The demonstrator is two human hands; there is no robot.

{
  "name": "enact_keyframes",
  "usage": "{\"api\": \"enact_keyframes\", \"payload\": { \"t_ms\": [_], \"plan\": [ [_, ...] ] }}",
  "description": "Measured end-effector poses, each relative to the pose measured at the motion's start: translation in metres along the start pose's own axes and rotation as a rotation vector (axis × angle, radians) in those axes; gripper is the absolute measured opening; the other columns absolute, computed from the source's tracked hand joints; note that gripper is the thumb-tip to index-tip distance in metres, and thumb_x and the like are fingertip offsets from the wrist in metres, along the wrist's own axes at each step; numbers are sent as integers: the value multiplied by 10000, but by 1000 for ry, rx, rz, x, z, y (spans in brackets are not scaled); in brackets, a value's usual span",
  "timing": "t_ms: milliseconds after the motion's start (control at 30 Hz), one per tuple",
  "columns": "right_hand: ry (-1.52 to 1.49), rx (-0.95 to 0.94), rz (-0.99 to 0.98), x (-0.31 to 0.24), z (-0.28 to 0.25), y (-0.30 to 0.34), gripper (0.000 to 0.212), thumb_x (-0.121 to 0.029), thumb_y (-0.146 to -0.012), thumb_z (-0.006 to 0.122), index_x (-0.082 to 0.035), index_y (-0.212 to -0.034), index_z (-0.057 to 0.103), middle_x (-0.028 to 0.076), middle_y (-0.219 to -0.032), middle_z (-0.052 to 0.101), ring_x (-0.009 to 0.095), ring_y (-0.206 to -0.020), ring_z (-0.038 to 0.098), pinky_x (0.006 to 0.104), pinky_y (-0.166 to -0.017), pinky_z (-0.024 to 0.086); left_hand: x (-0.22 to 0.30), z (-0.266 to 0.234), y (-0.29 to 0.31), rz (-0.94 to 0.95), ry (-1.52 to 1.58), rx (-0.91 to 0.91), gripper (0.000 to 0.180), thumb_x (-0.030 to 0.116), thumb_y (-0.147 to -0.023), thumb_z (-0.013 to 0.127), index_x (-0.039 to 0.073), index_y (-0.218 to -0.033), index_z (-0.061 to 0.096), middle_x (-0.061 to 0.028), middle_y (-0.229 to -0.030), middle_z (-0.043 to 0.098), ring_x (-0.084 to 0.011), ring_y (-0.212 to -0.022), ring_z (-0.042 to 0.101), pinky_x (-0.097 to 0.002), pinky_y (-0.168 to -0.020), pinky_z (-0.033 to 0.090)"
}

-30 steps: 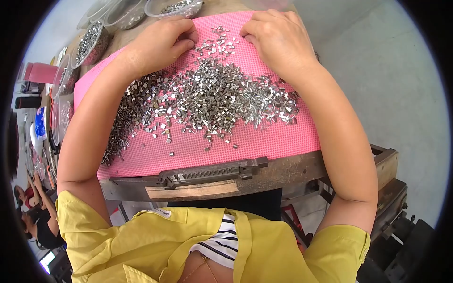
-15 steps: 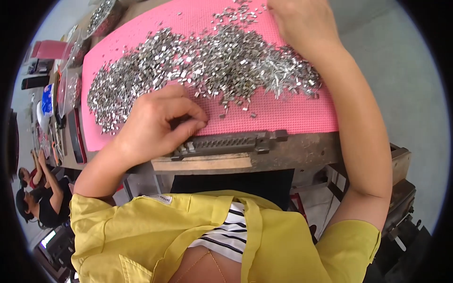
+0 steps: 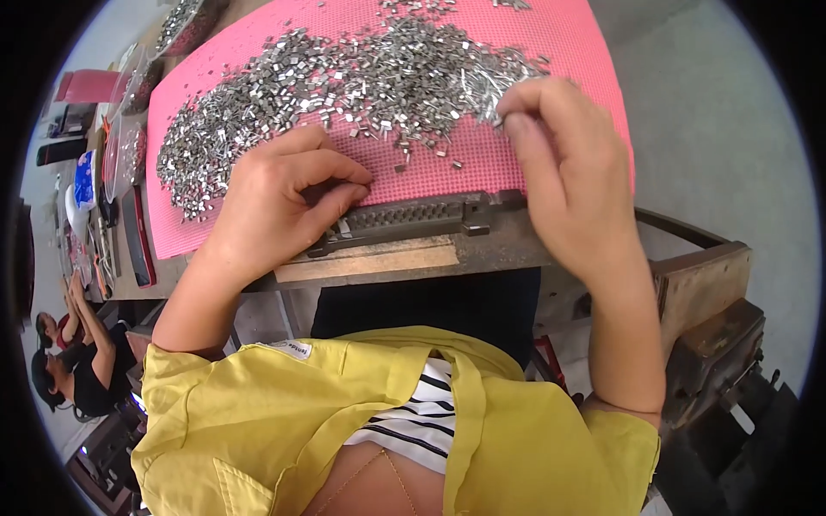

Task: Assembling small metal components by placing them into a precision jig on a workbench.

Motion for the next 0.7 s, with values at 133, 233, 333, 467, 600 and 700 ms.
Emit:
{"api": "enact_keyframes", "payload": {
  "t_ms": [133,233,333,467,600,700],
  "plan": [
    [-34,-18,70,-4,5,32,73,-39,-934,636,-34,-1007,644,107,-921,664,303,-884,628,381,-841,464,2,2,-1,0,-50,-1,137,20,-814,796,50,-947,788,-90,-798,641,-246,-679,659,-331,-599,523],
    [-47,-11,61,-3,13,46,105,-20,-884,672,-47,-982,647,90,-928,670,291,-883,629,385,-845,455,0,1,-2,18,-59,-5,120,20,-819,794,42,-937,792,-92,-794,655,-228,-662,649,-319,-589,510],
    [-7,28,-21,-13,17,53,111,-10,-860,679,-55,-956,647,75,-932,676,281,-882,629,386,-846,447,-9,4,-1,-34,3,22,125,3,-810,798,33,-931,792,-71,-793,654,-185,-643,628,-293,-588,489],
    [9,69,-75,-18,21,57,122,-8,-843,693,-69,-938,649,57,-939,682,271,-891,626,379,-859,429,-15,6,-2,-107,65,45,143,-9,-792,805,28,-930,788,-51,-804,652,-151,-674,632,-279,-614,487],
    [0,82,-72,-18,22,58,124,-13,-842,701,-77,-936,651,49,-945,683,267,-908,624,378,-879,416,-8,5,-3,-102,-67,-3,131,-7,-797,787,21,-918,743,-56,-838,656,-167,-727,649,-295,-660,502],
    [13,94,-80,-18,23,60,122,-20,-846,707,-81,-936,654,45,-952,684,265,-917,626,379,-884,412,-5,7,-1,-95,-119,-17,99,49,-823,760,49,-910,713,-69,-873,661,-239,-784,671,-348,-691,526]
  ]
}}
Point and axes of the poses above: each hand's wrist, its own y-axis away from the middle knuckle, its own z-axis out of the palm, x = y × z, the point moved 10 cm from there along -y, towards the middle knuckle
